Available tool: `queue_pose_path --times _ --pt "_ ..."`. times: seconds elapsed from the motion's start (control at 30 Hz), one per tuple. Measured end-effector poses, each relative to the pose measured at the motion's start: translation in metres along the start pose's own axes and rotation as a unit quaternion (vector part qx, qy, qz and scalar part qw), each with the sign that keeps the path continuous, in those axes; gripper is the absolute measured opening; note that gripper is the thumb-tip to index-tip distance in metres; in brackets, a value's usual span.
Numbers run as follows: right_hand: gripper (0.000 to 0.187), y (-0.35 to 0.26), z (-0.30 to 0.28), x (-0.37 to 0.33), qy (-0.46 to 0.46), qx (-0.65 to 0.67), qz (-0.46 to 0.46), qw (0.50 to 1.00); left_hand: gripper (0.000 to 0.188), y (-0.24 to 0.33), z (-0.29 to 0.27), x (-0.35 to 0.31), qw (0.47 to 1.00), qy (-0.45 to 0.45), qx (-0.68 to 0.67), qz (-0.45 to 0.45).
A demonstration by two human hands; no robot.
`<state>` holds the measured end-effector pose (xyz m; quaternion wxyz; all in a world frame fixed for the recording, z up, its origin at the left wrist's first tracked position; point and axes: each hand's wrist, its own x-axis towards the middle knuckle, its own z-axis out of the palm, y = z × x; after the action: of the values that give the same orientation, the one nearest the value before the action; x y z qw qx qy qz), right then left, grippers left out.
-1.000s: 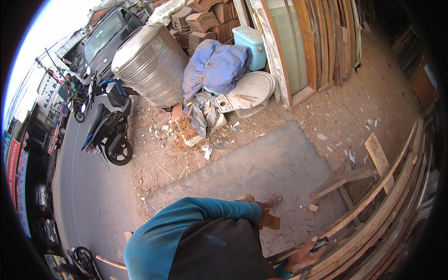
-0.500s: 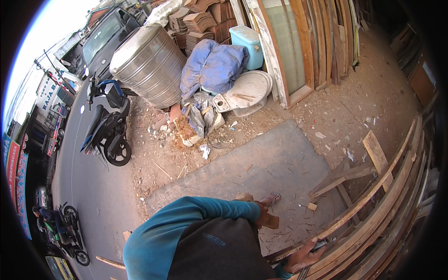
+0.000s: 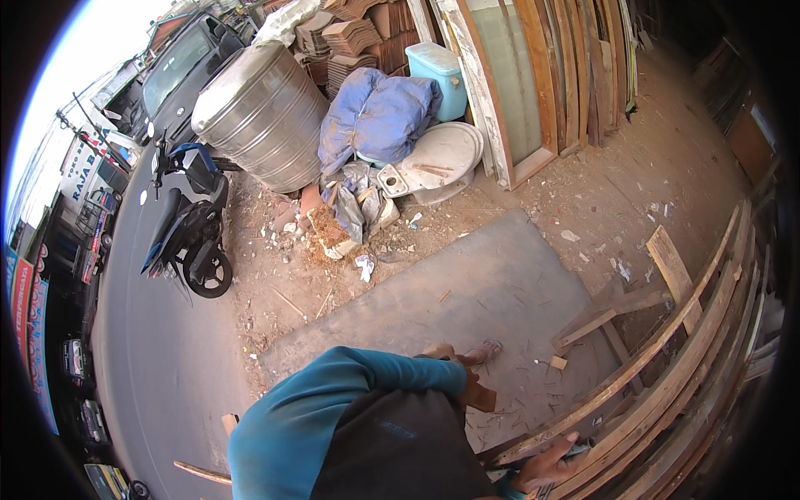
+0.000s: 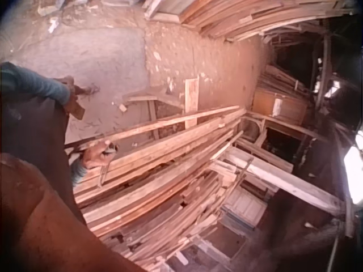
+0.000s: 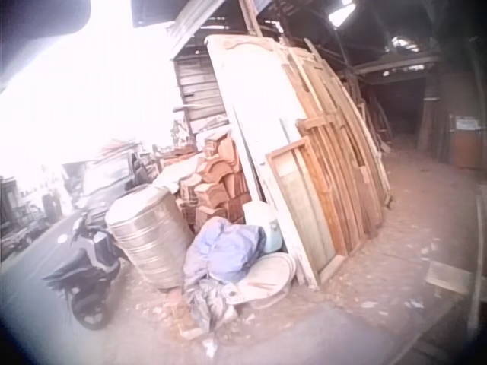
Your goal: The person uses pliers to pull nails from a wooden plank and then uses a hammer to drive nails into another wooden plank.
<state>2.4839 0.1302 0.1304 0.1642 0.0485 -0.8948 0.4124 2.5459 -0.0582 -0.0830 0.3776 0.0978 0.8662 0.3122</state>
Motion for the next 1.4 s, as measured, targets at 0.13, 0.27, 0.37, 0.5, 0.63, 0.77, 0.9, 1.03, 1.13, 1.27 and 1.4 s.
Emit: queue_pose_path --times 0.13,0.27,0.37,0.5,0.63,0.77,0.9,1.03,1.13,1.27,1.4 --pt "0.044 0.027 -0.015 -0.004 0.039 0.029 0.097 0.994 0.088 -0.010 -0.006 0.011 1.000 -0.018 0.000 -0.002" --pt "0.026 0.050 0.000 0.037 0.028 0.149 0.142 0.978 0.091 -0.005 -0.067 0.033 0.998 -0.045 -0.023 -0.040" --pt "0.015 0.074 -0.007 0.056 0.062 0.256 0.118 0.957 0.100 -0.014 -0.059 0.053 0.987 0.074 -0.134 -0.049" --pt "0.021 0.107 -0.044 0.038 0.146 0.228 0.072 0.960 0.091 0.020 -0.048 0.071 0.985 0.061 -0.164 -0.005" --pt "0.038 0.115 -0.075 0.003 0.169 0.228 0.028 0.958 0.085 0.046 -0.028 0.068 0.992 0.059 -0.096 0.063" --pt "0.040 0.119 -0.085 -0.020 0.197 0.245 0.024 0.949 0.082 0.080 -0.031 0.080 0.994 0.009 -0.030 0.109" --pt "0.054 0.102 -0.097 -0.015 0.225 0.233 0.027 0.946 0.077 0.107 -0.025 0.113 0.981 0.108 -0.014 0.158" --pt "0.054 0.077 -0.107 0.032 0.215 0.233 0.004 0.948 0.077 0.130 -0.039 0.138 0.986 0.086 0.067 0.130" --pt "0.044 0.083 -0.090 0.087 0.143 0.229 0.008 0.963 0.078 0.131 -0.052 0.166 0.988 0.051 0.085 0.119" --pt "0.045 0.125 -0.027 0.161 0.113 0.160 0.086 0.977 0.074 0.129 -0.069 0.194 0.988 -0.002 0.092 0.123" --pt "0.045 0.143 0.025 0.235 0.062 0.096 0.193 0.974 0.069 0.121 -0.081 0.209 0.991 -0.019 0.082 0.105"
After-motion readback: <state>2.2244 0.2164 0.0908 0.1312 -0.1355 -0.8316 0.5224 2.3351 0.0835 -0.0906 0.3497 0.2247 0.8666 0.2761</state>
